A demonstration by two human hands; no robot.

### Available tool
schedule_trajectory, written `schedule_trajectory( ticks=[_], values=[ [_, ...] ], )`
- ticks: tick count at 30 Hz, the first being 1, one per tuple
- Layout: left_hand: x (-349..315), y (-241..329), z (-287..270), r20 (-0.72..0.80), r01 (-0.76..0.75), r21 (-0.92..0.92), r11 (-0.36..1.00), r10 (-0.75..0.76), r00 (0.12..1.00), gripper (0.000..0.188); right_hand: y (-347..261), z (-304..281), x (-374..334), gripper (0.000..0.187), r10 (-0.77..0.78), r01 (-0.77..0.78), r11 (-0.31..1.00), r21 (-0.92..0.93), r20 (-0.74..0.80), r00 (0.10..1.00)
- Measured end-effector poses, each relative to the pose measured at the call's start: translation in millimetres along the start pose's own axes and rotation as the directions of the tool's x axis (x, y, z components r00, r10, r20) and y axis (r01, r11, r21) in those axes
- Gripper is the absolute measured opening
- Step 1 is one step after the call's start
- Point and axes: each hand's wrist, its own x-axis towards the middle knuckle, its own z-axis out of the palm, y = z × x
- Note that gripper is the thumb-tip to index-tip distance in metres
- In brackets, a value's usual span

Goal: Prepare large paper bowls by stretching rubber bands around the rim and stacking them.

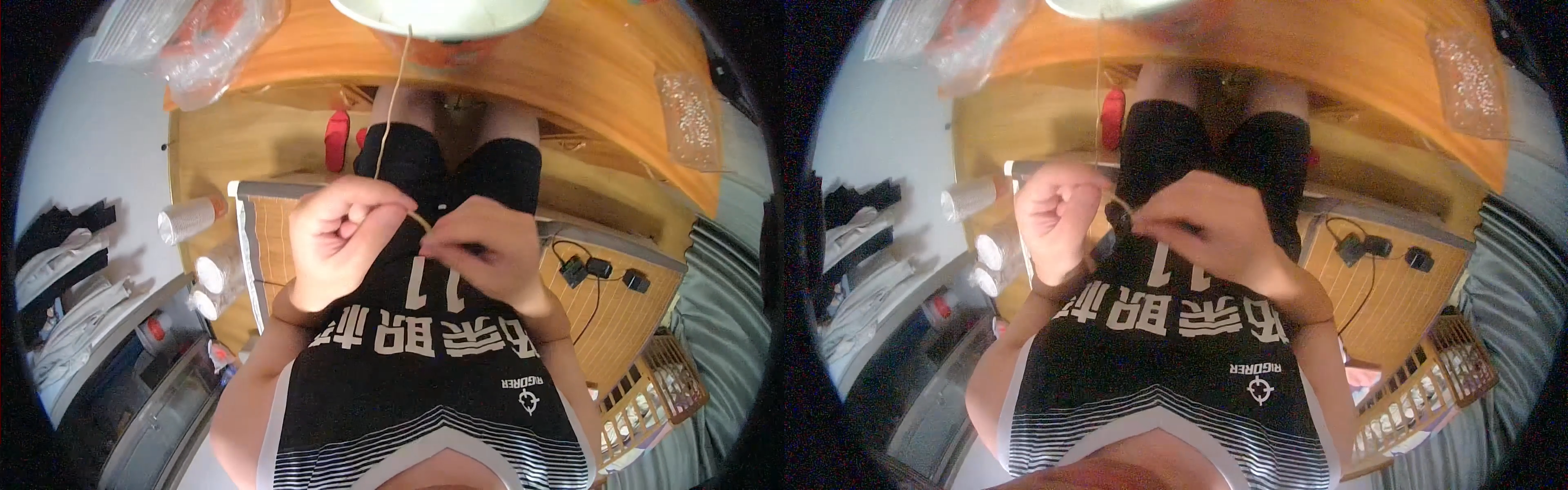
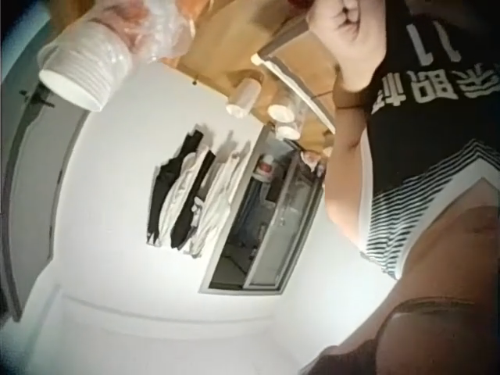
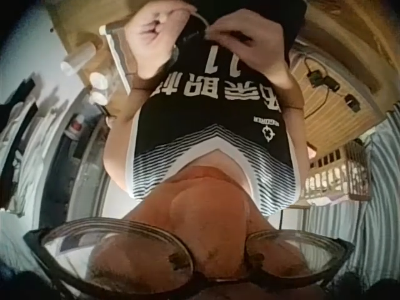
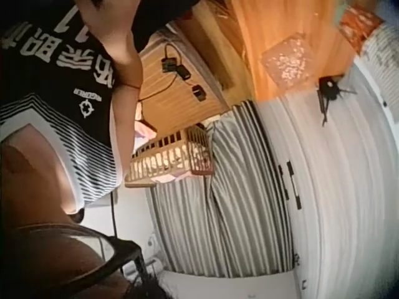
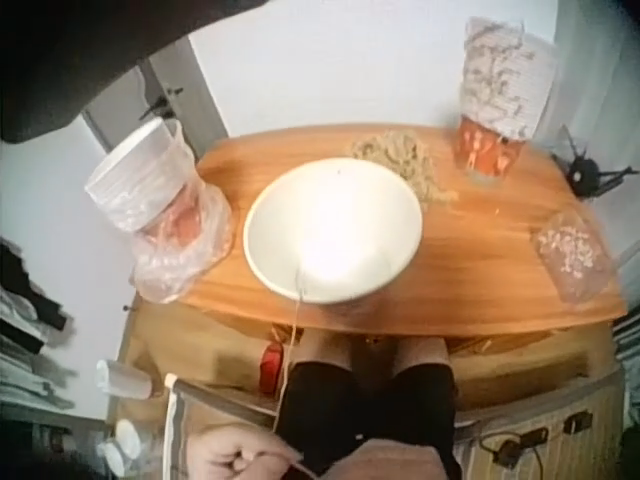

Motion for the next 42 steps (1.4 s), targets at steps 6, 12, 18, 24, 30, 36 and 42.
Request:
schedule_trajectory(
  ticks=[6,12,18,24,30,36,42],
  values=[
    [-2,-40,2,0.006,-0.013,0.001,1.0,0.013,1.0,0.012,29,-2,-17,0.016,0.151,-0.156,0.985,-0.075,-0.062,0.987],
    [-6,-57,4,-0.033,0.052,-0.027,0.998,-0.053,0.998,0.007,48,-3,-27,0.015,0.034,-0.044,0.991,-0.124,-0.081,0.996],
    [-14,-67,3,-0.091,0.111,0.004,0.994,-0.111,0.99,0.007,62,-9,-31,0.017,-0.058,0.032,0.972,-0.233,-0.103,0.993],
    [-13,-67,3,-0.102,0.078,0.007,0.997,-0.077,0.992,0.007,60,-8,-31,0.046,0.104,-0.145,0.971,-0.189,-0.211,0.972],
    [-10,-61,7,-0.118,0.123,-0.052,0.991,-0.128,0.985,0.008,57,8,-20,0.048,0.086,-0.1,0.981,-0.164,-0.09,0.992],
    [-5,-61,6,-0.097,0.112,-0.092,0.99,-0.12,0.988,0.008,73,8,-13,0.028,-0.114,0.049,0.949,-0.312,-0.195,0.974],
    [0,-78,-2,-0.065,0.149,-0.023,0.989,-0.151,0.986,0.008,77,4,-12,0.02,0.013,-0.058,0.982,-0.182,-0.239,0.971]
  ],
)
